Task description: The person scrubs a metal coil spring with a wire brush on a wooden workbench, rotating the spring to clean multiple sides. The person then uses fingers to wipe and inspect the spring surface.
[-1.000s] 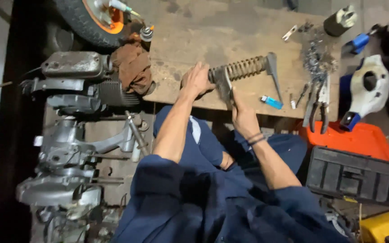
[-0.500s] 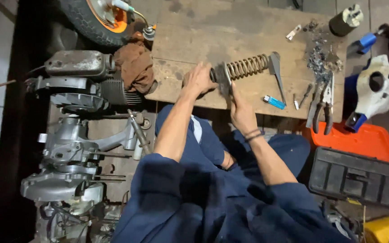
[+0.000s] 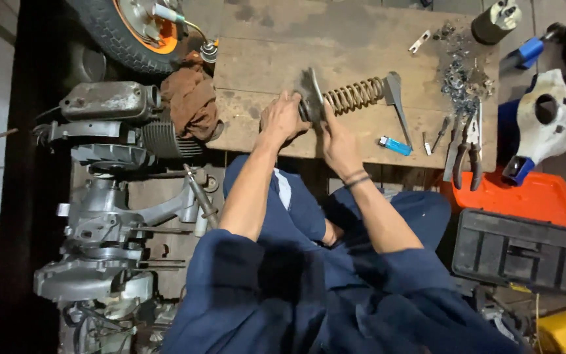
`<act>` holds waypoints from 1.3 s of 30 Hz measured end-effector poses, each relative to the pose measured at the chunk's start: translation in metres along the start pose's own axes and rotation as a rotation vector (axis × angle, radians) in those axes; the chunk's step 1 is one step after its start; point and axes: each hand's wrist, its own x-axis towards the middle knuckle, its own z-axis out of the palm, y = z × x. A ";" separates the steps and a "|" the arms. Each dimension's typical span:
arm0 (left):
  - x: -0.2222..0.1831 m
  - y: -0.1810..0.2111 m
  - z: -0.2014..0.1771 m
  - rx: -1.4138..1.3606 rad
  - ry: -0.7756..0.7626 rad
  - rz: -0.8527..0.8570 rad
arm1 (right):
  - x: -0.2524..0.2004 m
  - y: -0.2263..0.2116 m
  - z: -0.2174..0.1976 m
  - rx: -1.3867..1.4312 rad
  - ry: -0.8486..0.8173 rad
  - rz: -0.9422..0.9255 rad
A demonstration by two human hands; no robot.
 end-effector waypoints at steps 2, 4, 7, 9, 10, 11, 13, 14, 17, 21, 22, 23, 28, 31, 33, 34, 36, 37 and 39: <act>0.003 -0.003 -0.004 -0.039 -0.004 0.030 | -0.028 0.012 -0.006 -0.005 -0.034 0.026; 0.002 -0.004 0.001 -0.032 -0.011 0.032 | -0.051 0.010 -0.018 -0.029 -0.045 0.049; 0.011 -0.009 0.009 -0.015 -0.003 0.035 | -0.025 0.003 -0.036 -0.021 -0.017 0.042; 0.006 -0.009 0.015 -0.007 0.003 0.036 | 0.003 -0.007 -0.039 0.011 0.017 0.019; 0.004 -0.006 0.009 0.013 0.006 0.048 | 0.022 -0.014 -0.037 0.062 0.031 0.017; 0.002 -0.003 0.003 0.034 0.009 0.060 | 0.042 -0.022 -0.036 0.114 0.045 0.015; 0.008 -0.007 0.006 0.046 0.003 0.039 | 0.048 -0.013 -0.013 0.073 0.028 -0.003; 0.010 -0.008 0.010 0.056 -0.015 0.018 | 0.048 -0.007 -0.002 0.031 0.005 -0.012; -0.007 0.008 -0.015 0.008 -0.048 -0.005 | -0.007 -0.041 -0.047 0.094 -0.012 0.046; -0.003 0.005 -0.006 0.012 -0.057 -0.026 | -0.060 0.023 -0.012 -0.028 -0.027 0.051; -0.002 0.004 -0.003 -0.011 -0.069 -0.038 | -0.052 0.026 -0.010 -0.002 -0.010 0.046; -0.001 0.002 0.000 -0.033 -0.080 -0.051 | -0.044 0.030 -0.008 0.024 0.006 0.042; 0.008 -0.006 0.009 0.039 -0.019 -0.005 | 0.052 -0.024 -0.020 0.098 0.049 -0.041; -0.006 0.010 -0.011 0.051 -0.011 0.004 | 0.042 -0.018 -0.012 0.041 0.012 -0.024; -0.015 0.013 -0.017 0.064 -0.032 -0.009 | 0.006 -0.014 -0.017 0.047 -0.044 0.036; -0.010 0.010 -0.013 0.031 -0.053 -0.027 | -0.013 -0.005 -0.019 0.008 -0.066 0.050; -0.002 0.005 0.002 -0.009 -0.090 -0.040 | -0.047 0.009 -0.028 -0.038 -0.094 0.077; -0.001 0.004 0.012 -0.034 -0.069 -0.036 | -0.062 0.011 -0.034 -0.061 -0.092 0.089; 0.012 -0.009 0.003 -0.039 -0.014 -0.031 | -0.040 0.007 -0.032 -0.072 -0.064 0.073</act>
